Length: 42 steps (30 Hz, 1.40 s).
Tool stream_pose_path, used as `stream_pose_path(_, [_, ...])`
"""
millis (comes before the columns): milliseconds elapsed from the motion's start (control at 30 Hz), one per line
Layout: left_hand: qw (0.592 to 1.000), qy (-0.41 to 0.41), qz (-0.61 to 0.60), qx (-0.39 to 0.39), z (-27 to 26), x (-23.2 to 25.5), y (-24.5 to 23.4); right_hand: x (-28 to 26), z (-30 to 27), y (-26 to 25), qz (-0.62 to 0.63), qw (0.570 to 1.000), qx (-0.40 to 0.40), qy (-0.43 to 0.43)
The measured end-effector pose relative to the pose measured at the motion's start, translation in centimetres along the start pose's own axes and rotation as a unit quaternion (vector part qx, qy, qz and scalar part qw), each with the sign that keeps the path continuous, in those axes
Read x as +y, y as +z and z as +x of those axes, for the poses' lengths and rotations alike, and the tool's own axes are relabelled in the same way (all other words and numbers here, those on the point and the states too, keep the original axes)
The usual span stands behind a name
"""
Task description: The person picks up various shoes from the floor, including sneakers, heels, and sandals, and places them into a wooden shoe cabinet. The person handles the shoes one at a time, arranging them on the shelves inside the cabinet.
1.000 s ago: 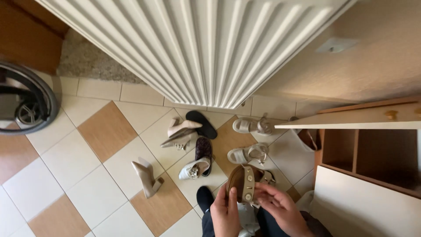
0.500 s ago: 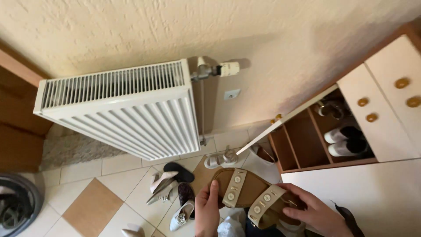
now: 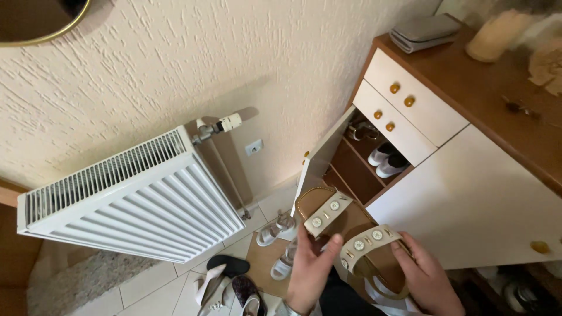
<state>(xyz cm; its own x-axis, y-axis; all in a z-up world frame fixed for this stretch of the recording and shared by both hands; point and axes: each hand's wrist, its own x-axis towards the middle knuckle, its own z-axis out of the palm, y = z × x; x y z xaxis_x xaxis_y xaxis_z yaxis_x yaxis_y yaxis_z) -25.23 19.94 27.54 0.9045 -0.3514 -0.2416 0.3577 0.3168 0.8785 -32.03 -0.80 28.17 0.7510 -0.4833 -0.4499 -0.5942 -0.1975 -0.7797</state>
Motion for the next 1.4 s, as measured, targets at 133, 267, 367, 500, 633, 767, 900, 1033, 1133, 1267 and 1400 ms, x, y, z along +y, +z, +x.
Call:
stream_pose_path(133, [0.990,0.047,-0.067,-0.119,-2.2,-1.5,3.1,-0.9,-2.9,0.0,-0.054,0.996,0.049,0.043])
stream_pose_path(267, [0.994,0.011,0.104,-0.042,-1.7,-4.2,3.2,1.4,-3.0,-0.5,0.006,1.000,-0.007,-0.004])
stream_pose_path(367, [0.993,0.031,0.098,-0.059,-0.9,-4.0,2.8,3.5,-2.1,-0.9,-0.149,0.987,-0.031,-0.059])
stream_pose_path(500, [0.980,-0.009,0.185,-0.073,0.1,-4.7,3.0,4.9,-1.0,-0.9,-0.089,0.995,-0.031,0.006])
stream_pose_path(633, [0.984,-0.043,0.149,-0.088,2.3,-4.1,4.3,7.5,2.6,-1.5,-0.049,0.997,-0.061,-0.013])
stream_pose_path(767, [0.970,-0.098,0.210,-0.078,6.3,-6.3,4.6,8.8,6.5,-1.3,0.142,0.982,-0.096,0.074])
stream_pose_path(900, [0.921,-0.064,0.381,-0.056,12.1,-13.9,4.8,9.5,12.2,-1.4,0.262,0.951,-0.123,0.108])
stream_pose_path(1033, [0.894,-0.117,0.429,-0.054,17.2,-15.8,6.0,11.2,19.2,-1.9,0.220,0.951,-0.184,0.117])
stream_pose_path(1133, [0.887,-0.171,0.421,-0.079,20.5,-15.7,7.2,14.3,24.0,-2.0,0.085,0.966,-0.137,0.201])
stream_pose_path(1267, [0.876,-0.249,0.404,-0.088,23.3,-14.3,8.2,16.0,26.7,-1.1,0.132,0.971,-0.047,0.194])
stream_pose_path(1400, [0.892,-0.217,0.388,-0.079,25.1,-17.2,7.1,9.8,27.7,0.1,0.281,0.895,-0.064,0.342])
